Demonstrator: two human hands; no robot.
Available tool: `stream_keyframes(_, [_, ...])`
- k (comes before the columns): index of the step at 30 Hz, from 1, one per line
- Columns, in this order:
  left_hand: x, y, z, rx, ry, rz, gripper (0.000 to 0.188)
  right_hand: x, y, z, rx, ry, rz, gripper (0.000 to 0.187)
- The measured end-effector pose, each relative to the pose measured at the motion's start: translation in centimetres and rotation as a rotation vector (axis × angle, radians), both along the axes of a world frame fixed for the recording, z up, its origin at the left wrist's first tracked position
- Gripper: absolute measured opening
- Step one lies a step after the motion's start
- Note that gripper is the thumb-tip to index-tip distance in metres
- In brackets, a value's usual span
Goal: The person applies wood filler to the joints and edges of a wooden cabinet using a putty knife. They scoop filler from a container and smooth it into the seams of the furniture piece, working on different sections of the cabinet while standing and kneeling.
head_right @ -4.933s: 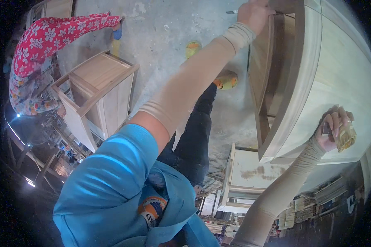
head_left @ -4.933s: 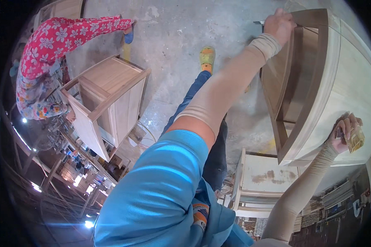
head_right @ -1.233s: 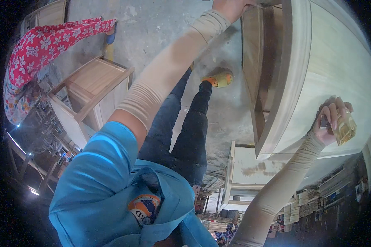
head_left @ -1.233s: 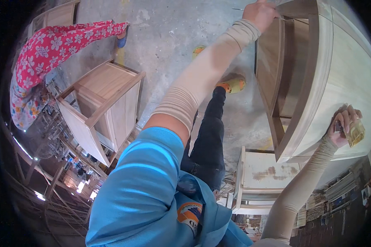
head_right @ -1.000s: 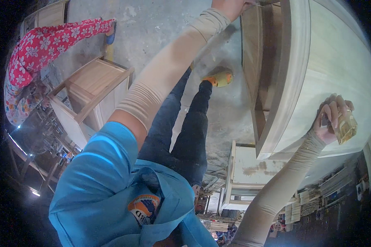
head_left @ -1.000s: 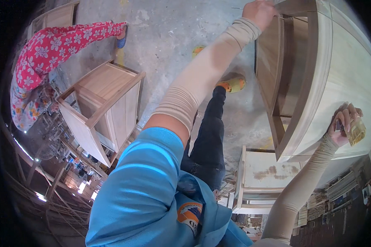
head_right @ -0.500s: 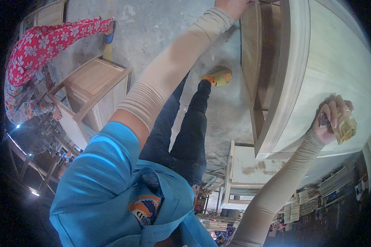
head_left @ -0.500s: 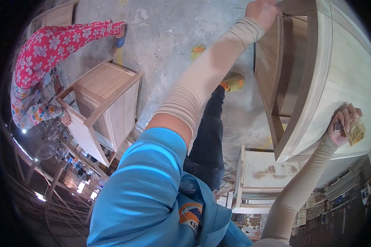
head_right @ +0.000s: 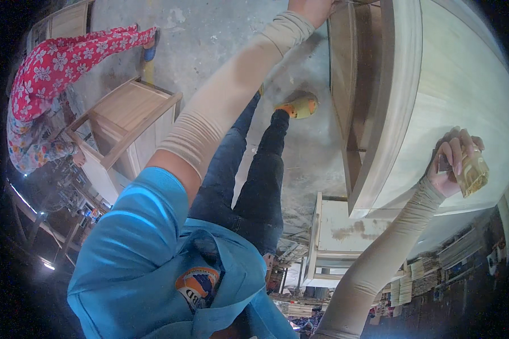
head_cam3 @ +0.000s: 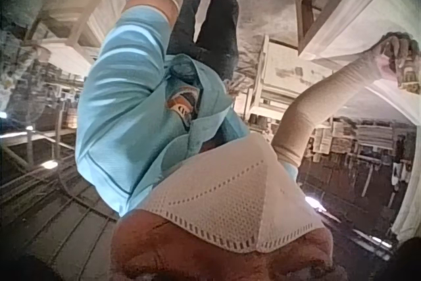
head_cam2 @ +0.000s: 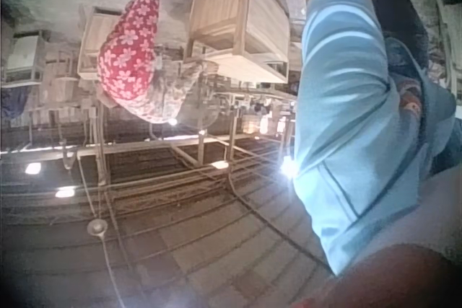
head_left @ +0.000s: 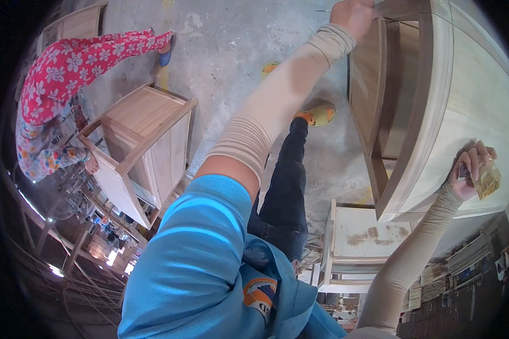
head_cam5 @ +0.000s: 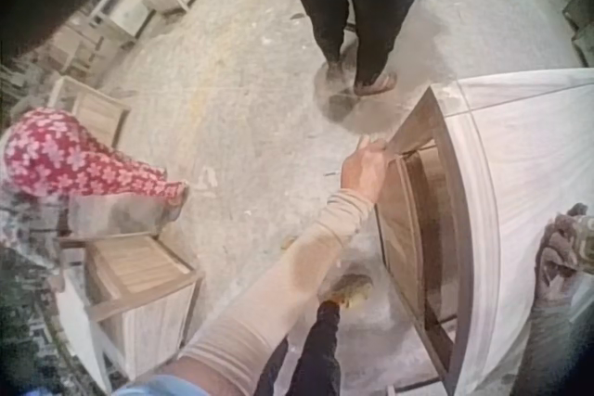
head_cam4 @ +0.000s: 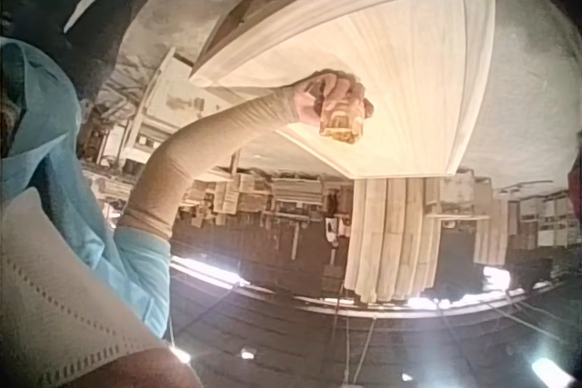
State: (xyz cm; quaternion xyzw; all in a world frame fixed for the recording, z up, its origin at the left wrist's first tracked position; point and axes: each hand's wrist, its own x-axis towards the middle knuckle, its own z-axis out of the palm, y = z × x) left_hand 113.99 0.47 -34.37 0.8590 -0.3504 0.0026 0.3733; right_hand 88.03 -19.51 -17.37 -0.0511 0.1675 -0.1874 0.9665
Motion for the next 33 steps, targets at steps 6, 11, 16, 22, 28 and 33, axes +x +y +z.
stream_keyframes(6, [0.0,0.2,0.3,0.019,-0.010,0.004,0.016,0.3,0.1,0.0,0.007,-0.008,0.004,0.013])
stream_keyframes(11, [0.4,0.4,-0.5,0.027,-0.041,-0.041,0.016,0.3,0.3,0.1,0.006,-0.016,0.017,0.012])
stream_keyframes(16, [0.8,0.1,-1.9,-0.045,-0.130,0.037,0.017,0.2,0.1,-0.1,0.001,-0.017,0.015,0.013])
stream_keyframes(22, [0.3,0.2,-0.3,-0.039,0.057,0.015,0.017,0.1,0.1,0.0,-0.009,-0.023,0.019,0.014])
stream_keyframes(28, [0.8,0.4,-1.0,-0.143,-0.056,0.037,0.019,0.4,0.3,0.1,0.015,-0.032,0.024,0.013])
stream_keyframes(33, [1.0,0.8,-0.6,-0.041,0.053,-0.036,0.019,0.0,0.0,0.1,-0.007,-0.016,0.017,0.013])
